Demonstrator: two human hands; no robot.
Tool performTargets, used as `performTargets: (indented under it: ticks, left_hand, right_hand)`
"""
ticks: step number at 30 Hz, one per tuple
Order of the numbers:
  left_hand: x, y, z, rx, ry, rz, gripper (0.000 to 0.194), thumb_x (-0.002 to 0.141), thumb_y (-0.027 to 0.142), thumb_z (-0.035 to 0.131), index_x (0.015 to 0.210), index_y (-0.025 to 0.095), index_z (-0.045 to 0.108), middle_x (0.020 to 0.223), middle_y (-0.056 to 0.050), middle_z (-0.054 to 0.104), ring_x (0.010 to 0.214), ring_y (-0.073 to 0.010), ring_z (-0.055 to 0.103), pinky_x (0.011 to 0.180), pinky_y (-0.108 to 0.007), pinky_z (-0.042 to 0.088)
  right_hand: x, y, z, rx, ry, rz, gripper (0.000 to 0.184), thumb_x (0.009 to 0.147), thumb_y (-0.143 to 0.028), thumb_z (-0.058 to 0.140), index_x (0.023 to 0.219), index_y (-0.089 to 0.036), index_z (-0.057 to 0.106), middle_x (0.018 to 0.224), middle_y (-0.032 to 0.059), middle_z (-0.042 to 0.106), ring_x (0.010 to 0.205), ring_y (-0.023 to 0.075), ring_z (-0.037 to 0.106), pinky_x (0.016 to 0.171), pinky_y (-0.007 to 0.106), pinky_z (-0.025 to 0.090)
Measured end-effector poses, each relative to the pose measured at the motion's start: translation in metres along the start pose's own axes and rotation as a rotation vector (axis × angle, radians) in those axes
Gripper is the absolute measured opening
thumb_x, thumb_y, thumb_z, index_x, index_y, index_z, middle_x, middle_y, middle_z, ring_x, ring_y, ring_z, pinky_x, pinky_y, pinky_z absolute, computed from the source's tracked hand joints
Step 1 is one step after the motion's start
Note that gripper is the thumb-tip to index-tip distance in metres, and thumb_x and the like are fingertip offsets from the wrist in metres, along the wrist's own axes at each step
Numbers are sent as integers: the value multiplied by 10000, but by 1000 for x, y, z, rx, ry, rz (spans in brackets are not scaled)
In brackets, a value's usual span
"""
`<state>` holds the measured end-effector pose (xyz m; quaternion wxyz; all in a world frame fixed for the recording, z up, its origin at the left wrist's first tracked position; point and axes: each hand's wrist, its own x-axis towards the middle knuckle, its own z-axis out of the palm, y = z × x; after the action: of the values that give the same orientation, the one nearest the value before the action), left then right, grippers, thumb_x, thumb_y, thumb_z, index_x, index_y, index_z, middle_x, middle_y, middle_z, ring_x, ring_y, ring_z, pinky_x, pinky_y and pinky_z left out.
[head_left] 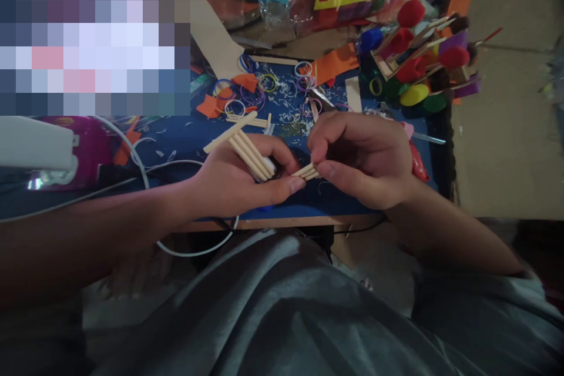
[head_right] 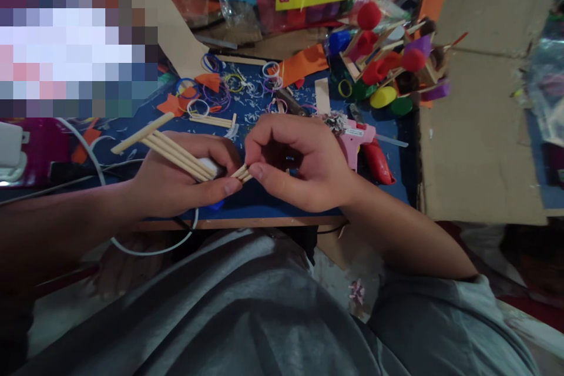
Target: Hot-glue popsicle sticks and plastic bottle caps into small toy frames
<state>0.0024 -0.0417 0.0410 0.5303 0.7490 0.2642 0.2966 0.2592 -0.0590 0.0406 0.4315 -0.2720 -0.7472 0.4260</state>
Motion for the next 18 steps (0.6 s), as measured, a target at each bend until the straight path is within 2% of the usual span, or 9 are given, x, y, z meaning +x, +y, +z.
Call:
performTargets:
  ticks: [6, 13, 18]
  left_hand:
    - [1, 1, 2, 33, 34, -21, 142, 935, 252, 856, 842, 219, 754, 796, -9, 841, 646, -135, 713, 585, -245, 542]
    - [0, -1, 2, 17, 14, -18, 133, 945, 266, 862, 861, 231, 764, 828, -10, 855, 682, -145, 737, 618, -256, 568]
    - [-1, -1, 0, 10, -10, 6, 138, 935, 281, 866, 864, 244, 753, 830, -12, 847, 693, -158, 734, 636, -283, 567]
  right_hand:
    - [0, 5, -1, -29, -12, -6, 266, 1041, -419, 928, 972, -247, 737, 842, -11, 696, 672, 138, 565, 566, 320, 432]
    - [3, 1, 0, -22, -112, 7, 254, 1152, -382, 698, 952, -235, 643, 865, -21, 640, 694, 119, 498, 664, 305, 463]
    - [1, 3, 5, 132, -53, 89, 353, 1130, -493, 757, 932, -248, 597, 830, -18, 551, 720, 152, 477, 647, 328, 433]
